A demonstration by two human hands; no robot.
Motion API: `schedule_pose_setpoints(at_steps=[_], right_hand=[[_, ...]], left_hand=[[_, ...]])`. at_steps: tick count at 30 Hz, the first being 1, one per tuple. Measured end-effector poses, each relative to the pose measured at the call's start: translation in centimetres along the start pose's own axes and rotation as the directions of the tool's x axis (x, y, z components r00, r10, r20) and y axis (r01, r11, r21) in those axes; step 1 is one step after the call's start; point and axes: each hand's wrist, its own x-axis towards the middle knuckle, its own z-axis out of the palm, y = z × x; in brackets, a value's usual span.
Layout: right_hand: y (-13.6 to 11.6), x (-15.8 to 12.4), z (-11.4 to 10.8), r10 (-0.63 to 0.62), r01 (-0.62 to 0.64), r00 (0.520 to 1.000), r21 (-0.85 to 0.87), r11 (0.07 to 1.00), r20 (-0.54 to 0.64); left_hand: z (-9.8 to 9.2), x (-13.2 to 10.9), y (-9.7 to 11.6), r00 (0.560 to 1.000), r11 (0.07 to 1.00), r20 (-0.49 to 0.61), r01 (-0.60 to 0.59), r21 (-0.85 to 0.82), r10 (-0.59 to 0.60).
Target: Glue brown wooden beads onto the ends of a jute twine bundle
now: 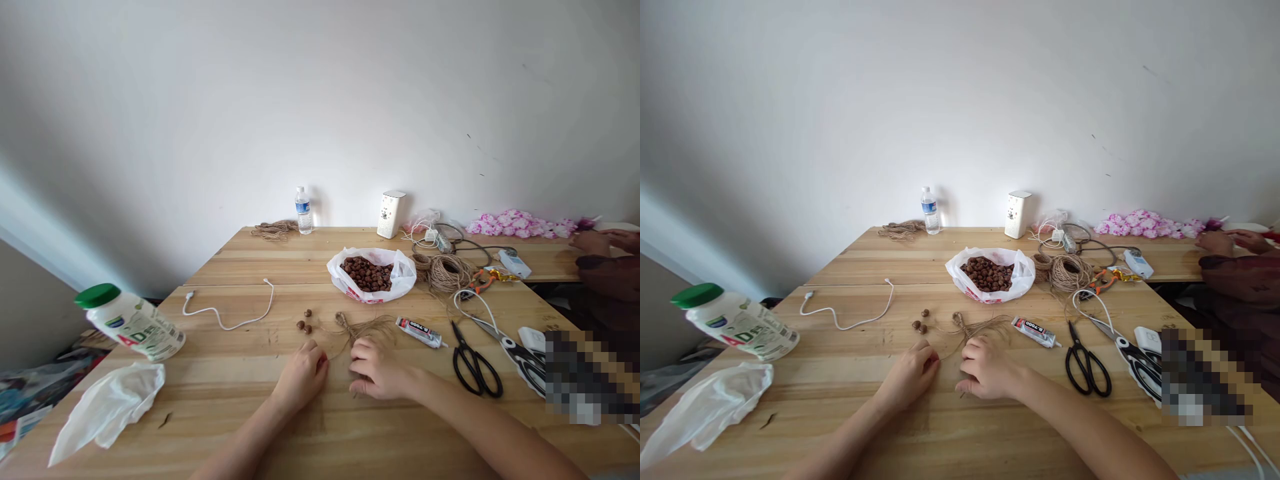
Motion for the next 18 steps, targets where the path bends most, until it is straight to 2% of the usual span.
schedule_pose_setpoints(at_steps=[3,5,7,9,10,14,18], right_hand=[[1.0,0.1,-1.2,-0.023,0.022,1.0,0.099,0.995,0.009],[2.4,0.8,-2.7,0.043,-0.045,0.999,0.141,0.989,0.019],[4.6,2.1,-4.4,0.239,-0.238,0.971,0.055,0.97,0.0],[7.3,3.7,-5.7,0.475,-0.474,0.88,-0.145,0.869,-0.027],[8.7,4.5,-6.1,0.523,-0.52,0.851,-0.184,0.834,-0.033],[12.7,7.0,-6.3,0.587,-0.554,0.807,-0.261,0.79,0.065],[13.5,8.1,-5.7,0.634,-0.571,0.76,-0.318,0.757,0.144]], left_hand=[[-0.2,0.0,0.2,1.0,1.0,0.015,0.0,-0.021,0.0],[-0.3,0.0,0.3,1.0,0.999,0.018,-0.001,-0.044,0.002],[-0.4,0.0,0.4,1.0,0.998,0.009,-0.003,-0.067,0.004],[-0.5,0.0,0.5,1.0,0.997,-0.008,-0.007,-0.078,0.006],[-0.5,0.0,0.5,1.0,0.997,-0.02,-0.009,-0.075,0.008],[-0.5,0.0,0.3,0.996,0.998,-0.094,-0.006,-0.061,0.0],[-0.7,0.1,-0.4,0.982,0.998,-0.189,0.013,-0.063,-0.025]])
